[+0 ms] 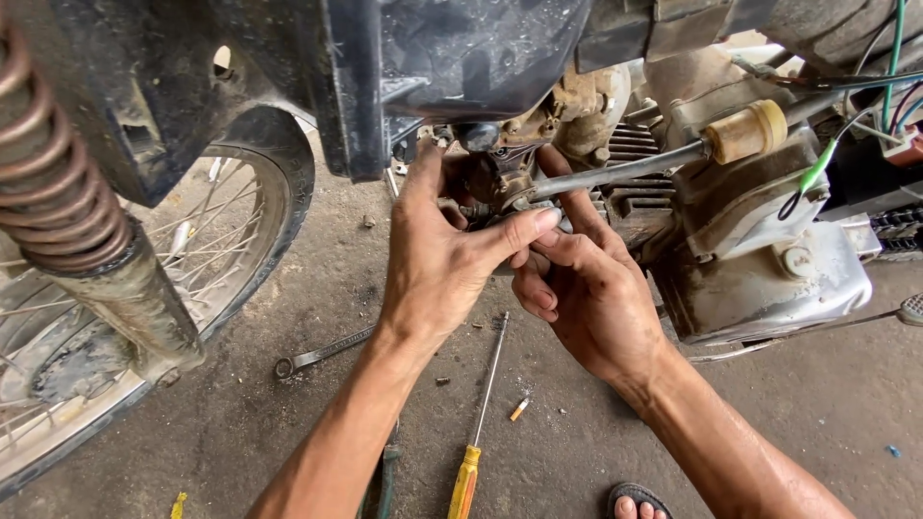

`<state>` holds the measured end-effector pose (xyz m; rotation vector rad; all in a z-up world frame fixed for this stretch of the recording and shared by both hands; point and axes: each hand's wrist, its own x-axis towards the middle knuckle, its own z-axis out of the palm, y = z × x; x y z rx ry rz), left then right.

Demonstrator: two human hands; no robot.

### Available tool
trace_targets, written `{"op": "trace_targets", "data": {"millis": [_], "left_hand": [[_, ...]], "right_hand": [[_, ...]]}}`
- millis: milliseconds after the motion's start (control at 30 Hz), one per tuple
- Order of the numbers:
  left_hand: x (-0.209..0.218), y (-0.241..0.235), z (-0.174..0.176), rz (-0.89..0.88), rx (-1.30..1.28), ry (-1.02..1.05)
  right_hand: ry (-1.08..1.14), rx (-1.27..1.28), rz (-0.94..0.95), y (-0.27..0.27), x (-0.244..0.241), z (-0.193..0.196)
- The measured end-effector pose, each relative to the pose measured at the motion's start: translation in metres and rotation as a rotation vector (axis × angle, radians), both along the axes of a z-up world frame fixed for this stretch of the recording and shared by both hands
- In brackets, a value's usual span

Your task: Using a wrench and pliers to loosen and remove components from a motorcycle engine.

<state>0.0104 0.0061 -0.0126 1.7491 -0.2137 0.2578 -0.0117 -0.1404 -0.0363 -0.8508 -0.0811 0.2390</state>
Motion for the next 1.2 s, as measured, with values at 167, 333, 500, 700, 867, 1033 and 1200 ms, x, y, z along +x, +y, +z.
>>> {"op": "trace_targets", "data": {"millis": [167, 333, 500, 700, 867, 1033, 1200], "left_hand": [[0.002, 0.004, 0.001, -0.105, -0.092, 0.061], [0.000, 0.001, 0.003, -0.133, -0.201, 0.109], [0.002, 0.006, 0.005, -0.194, -0.253, 0.153], [0.003, 0.011, 0.015, -0.100, 0.057, 0.030], [0.003, 0.012, 0.018, -0.119, 0.063, 0.057], [0.007, 0.015, 0.015, -0.202, -0.098, 0.193], [0.009, 0.026, 0.014, -0.247, -0.251, 0.325]], "right_hand": [[-0.032, -0.001, 0.027, -0.008, 0.001, -0.002], [-0.048, 0.040, 0.062, -0.006, -0.001, -0.002], [0.013, 0.119, 0.000, 0.000, -0.006, 0.001], [0.163, 0.250, -0.132, 0.018, -0.016, 0.006], [0.166, 0.259, -0.059, 0.023, -0.008, 0.013], [0.188, 0.138, -0.208, 0.037, -0.009, 0.030], [0.304, 0.099, -0.433, 0.055, -0.012, 0.045]]}}
